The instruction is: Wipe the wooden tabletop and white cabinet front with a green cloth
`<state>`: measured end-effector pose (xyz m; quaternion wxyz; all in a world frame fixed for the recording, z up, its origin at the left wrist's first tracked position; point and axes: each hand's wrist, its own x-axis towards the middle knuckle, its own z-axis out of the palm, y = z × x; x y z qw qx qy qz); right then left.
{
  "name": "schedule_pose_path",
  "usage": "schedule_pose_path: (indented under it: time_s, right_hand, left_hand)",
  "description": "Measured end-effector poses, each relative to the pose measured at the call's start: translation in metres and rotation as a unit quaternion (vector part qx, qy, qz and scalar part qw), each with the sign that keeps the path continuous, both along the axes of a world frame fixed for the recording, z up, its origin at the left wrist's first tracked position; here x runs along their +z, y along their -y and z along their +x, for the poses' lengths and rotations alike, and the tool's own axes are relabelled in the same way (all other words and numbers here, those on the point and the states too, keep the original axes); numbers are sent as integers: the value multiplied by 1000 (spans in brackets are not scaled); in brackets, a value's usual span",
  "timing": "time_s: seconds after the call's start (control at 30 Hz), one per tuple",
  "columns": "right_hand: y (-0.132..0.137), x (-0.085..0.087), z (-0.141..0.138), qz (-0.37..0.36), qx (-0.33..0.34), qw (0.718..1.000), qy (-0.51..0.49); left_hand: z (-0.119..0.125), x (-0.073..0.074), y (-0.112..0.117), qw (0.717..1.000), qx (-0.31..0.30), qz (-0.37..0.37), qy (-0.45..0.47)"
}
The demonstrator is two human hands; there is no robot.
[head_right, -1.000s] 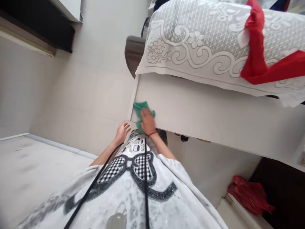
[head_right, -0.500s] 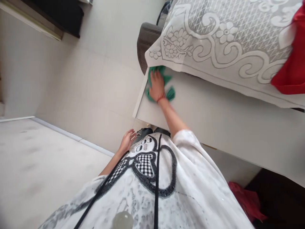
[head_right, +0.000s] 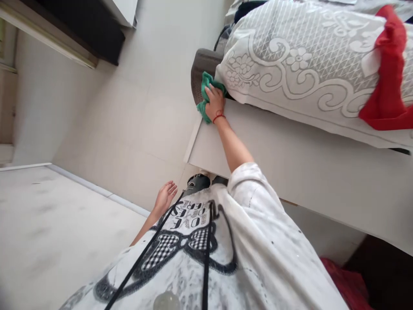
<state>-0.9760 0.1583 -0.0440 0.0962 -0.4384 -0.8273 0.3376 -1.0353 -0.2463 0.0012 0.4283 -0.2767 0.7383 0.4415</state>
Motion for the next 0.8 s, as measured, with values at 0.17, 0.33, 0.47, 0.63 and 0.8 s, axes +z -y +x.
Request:
schedule_pose_path:
  time_s: [0.17,0.33,0.47,0.63,0.8]
  right_hand:
    - [189,-5,48,-110,236,964,-49]
    - [288,17,64,-113,139,983,-29]
    - [260,6,34,-55,18,998,-8]
    - [255,-19,86,-57,90,992,61]
    - [254,-15,313,-81,-57,976,192]
  left_hand:
    - [-8,-5,2,1000,-9,-18,22]
    - [-27,-2,-8,999,-37,4,-17]
    - [-37,10,-10,994,-63,9,-89]
    - [-13,11,-23,989,-122,11,-89]
    - [62,-2,-50,981,-188,26,-45]
